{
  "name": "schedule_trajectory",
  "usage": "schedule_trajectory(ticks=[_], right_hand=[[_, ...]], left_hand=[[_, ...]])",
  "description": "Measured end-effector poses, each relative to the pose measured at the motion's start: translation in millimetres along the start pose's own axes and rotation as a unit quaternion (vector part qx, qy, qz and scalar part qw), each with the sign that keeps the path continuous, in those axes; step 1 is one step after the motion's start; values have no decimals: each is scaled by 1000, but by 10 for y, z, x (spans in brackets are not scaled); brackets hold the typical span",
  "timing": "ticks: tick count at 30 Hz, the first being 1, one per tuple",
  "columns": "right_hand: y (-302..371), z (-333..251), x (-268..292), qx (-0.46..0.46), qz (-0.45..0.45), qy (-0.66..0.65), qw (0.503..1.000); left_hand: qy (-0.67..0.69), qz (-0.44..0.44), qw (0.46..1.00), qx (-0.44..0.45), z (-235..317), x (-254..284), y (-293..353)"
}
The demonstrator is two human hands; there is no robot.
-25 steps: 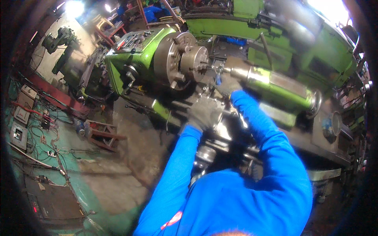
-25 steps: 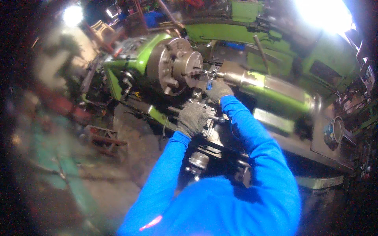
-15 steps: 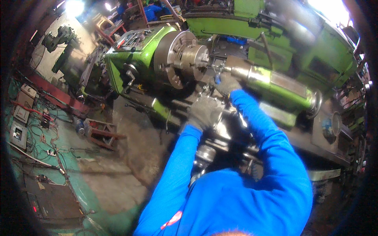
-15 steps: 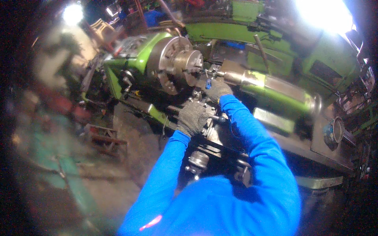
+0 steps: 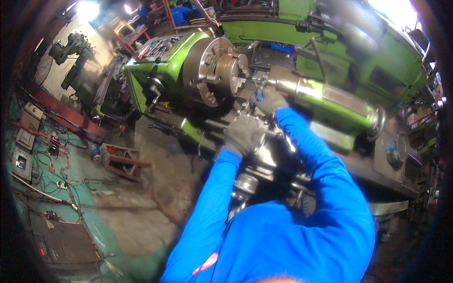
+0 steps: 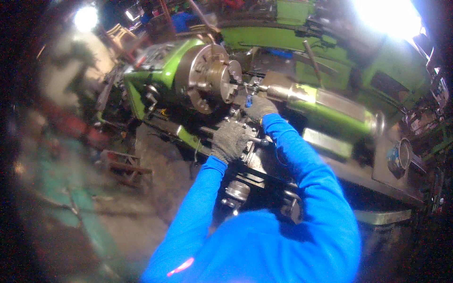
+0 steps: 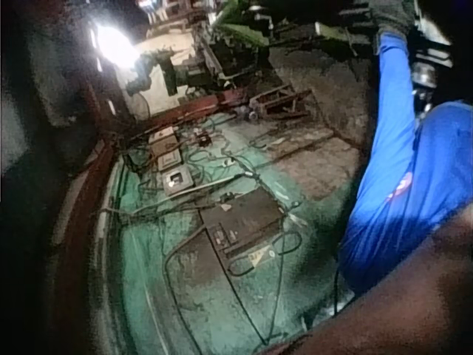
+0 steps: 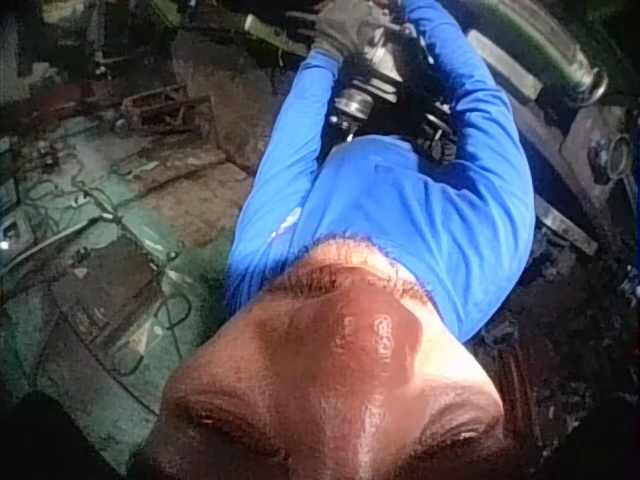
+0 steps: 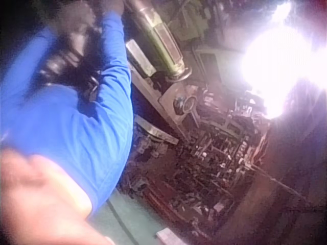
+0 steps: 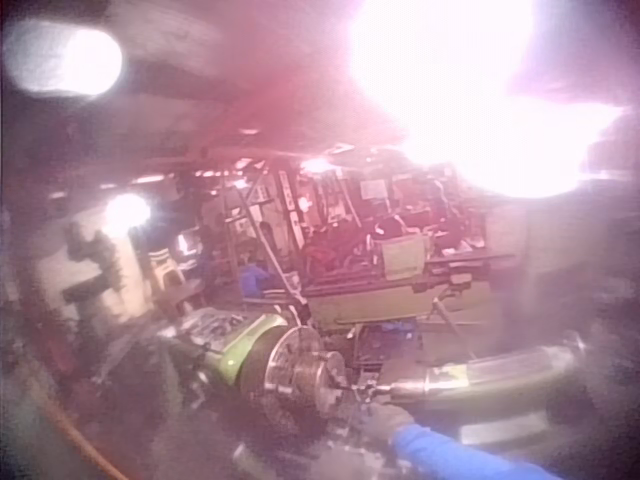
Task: The person operates a green metal lathe, using gloved hands to adjust the tool post and manipulate the controls while a cylindrical metal workpiece rotates in the chuck.
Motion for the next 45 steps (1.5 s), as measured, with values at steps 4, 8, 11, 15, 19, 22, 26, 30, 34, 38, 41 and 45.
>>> schedule_trajectory(ticks=[4, 8, 11, 15, 19, 22, 26, 30, 34, 38, 41, 45], right_hand=[[-25, 40, -9, -14, -19, -1, 1000], [108, -21, 106, -3, -2, -15, 1000], [89, 28, 78, -15, -8, -8, 1000], [46, 69, 24, -13, 10, -2, 1000], [55, 16, 24, -5, -1, -11, 1000], [38, -51, 32, -7, -23, -12, 1000], [-17, -58, -8, -3, -5, 3, 1000], [-56, -51, -32, -21, -27, -4, 999], [12, -91, 25, -25, -39, -18, 999], [49, -49, 12, -39, -21, -11, 999], [13, 27, -39, -32, -38, -2, 999], [59, 58, -34, -20, -28, 6, 999]], left_hand=[[3, -27, 1000, 12, -12, 2, 1], [-16, -44, 999, 15, 14, 30, -13], [-14, -41, 999, 21, -5, 3, 7], [-16, -55, 998, 28, -11, -12, 8], [-6, -56, 998, 29, 23, 39, -26], [-12, -25, 999, 20, -14, -4, 26], [5, -52, 998, 41, -22, -18, 11], [2, -61, 998, 32, -28, -32, 3], [7, -53, 998, 33, -41, -42, 21], [-24, -28, 999, 13, -1, -2, 9], [-34, -46, 998, 16, -17, -33, 19], [-8, -41, 999, 29, -27, -19, 23]])
Point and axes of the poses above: each hand's wrist, its own y-axis away from the middle knuckle, its own x-axis out of the back of the hand, z = x × y, the point moved 4 cm from there along -y, towards the middle knuckle, and after that the axes turned 7 degrees about z, right-handed, at the moved point
